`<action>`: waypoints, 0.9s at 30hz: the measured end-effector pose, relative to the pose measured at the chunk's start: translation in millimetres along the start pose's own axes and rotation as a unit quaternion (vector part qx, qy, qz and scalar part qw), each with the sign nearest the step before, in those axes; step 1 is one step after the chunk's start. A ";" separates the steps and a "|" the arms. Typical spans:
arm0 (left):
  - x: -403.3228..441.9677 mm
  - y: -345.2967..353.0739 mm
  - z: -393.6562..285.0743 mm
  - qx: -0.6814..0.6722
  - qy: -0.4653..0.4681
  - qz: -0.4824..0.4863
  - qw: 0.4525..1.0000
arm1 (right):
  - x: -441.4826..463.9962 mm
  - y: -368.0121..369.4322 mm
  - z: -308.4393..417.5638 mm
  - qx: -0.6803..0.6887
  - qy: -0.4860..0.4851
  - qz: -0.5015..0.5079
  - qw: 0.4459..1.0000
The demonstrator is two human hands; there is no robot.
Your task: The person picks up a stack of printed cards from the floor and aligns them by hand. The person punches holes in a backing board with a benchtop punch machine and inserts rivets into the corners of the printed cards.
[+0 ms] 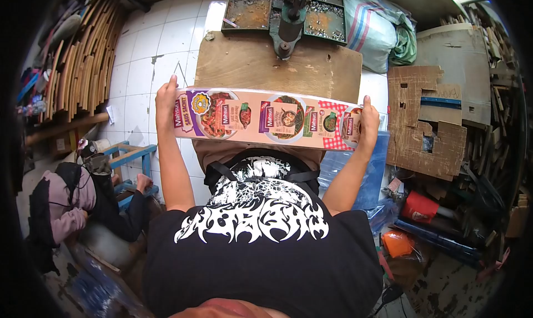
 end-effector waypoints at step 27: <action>-7.9 -1.7 -17.1 0.147 -0.005 -0.017 0.989 | -5.4 46.3 158.2 -0.016 -0.341 -0.118 0.932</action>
Point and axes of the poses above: each hand's wrist, its own x-axis towards the middle knuckle, its own y-axis out of the palm, z = x × y, the point moved 5 cm from there along x, towards the middle knuckle, and after that the axes turned 2 degrees about -x, right-handed, at the moved point
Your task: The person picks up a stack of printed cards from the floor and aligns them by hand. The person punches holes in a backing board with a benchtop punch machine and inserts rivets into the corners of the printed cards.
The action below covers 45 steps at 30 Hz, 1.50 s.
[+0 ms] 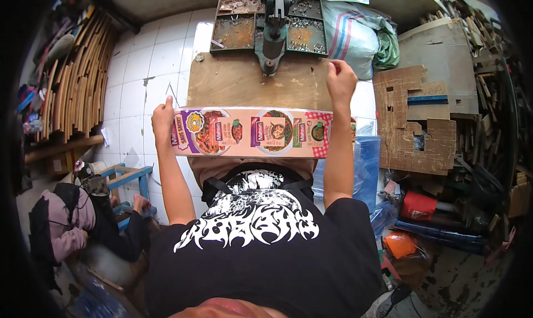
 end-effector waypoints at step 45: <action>-2.4 -2.2 1.7 -0.014 0.014 -0.002 1.000 | 66.1 93.6 45.7 -0.281 -0.121 0.096 0.947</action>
Point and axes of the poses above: each hand's wrist, its own x-axis towards the middle knuckle, its own y-axis out of the palm, z = x × y, the point moved 5 cm from there along x, towards the middle knuckle, and after that the axes turned 2 degrees about -x, right-handed, at the moved point
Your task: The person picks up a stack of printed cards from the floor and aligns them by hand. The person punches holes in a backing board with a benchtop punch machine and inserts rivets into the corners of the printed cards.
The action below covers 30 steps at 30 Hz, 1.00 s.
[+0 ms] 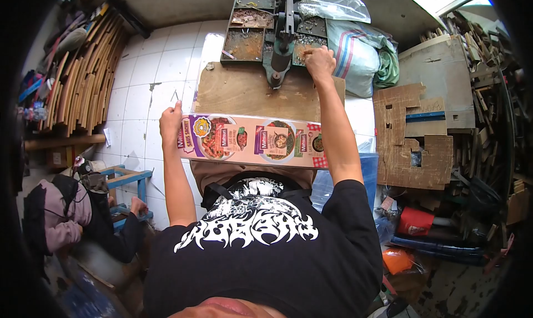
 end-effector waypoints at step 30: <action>4.1 2.1 2.3 0.006 0.018 0.004 1.000 | -98.3 -2.8 27.8 0.653 0.154 0.276 0.689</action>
Point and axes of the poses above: each hand's wrist, its own x-axis towards the middle knuckle, its own y-axis out of the palm, z = x × y, the point moved 5 cm from there along x, towards the middle knuckle, and after that the axes turned 2 degrees about -x, right-handed, at the moved point
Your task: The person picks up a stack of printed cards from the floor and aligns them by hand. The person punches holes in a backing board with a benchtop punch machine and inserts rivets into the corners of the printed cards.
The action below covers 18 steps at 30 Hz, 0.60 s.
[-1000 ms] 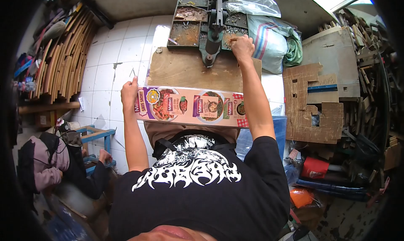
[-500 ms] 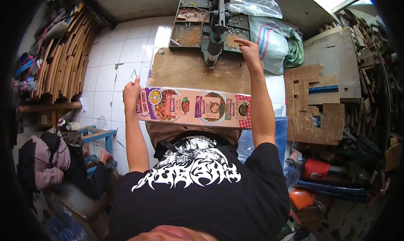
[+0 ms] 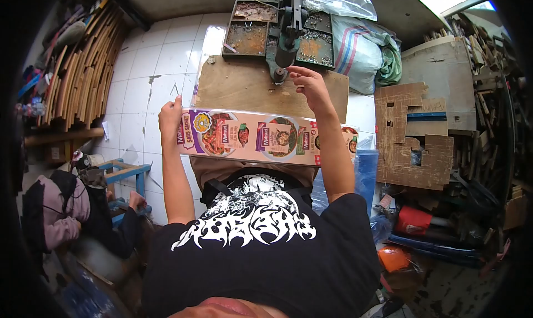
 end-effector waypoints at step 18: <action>-1.8 -1.7 -1.5 -0.012 -0.009 0.006 1.000 | -2.2 16.3 4.7 -0.119 -0.076 -0.033 0.989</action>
Point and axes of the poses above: each hand's wrist, its own x-axis towards the middle knuckle, its own y-axis out of the palm, z = x × y, the point moved 5 cm from there along x, towards the middle knuckle, and after that the axes turned 2 degrees about -x, right-handed, at the moved point
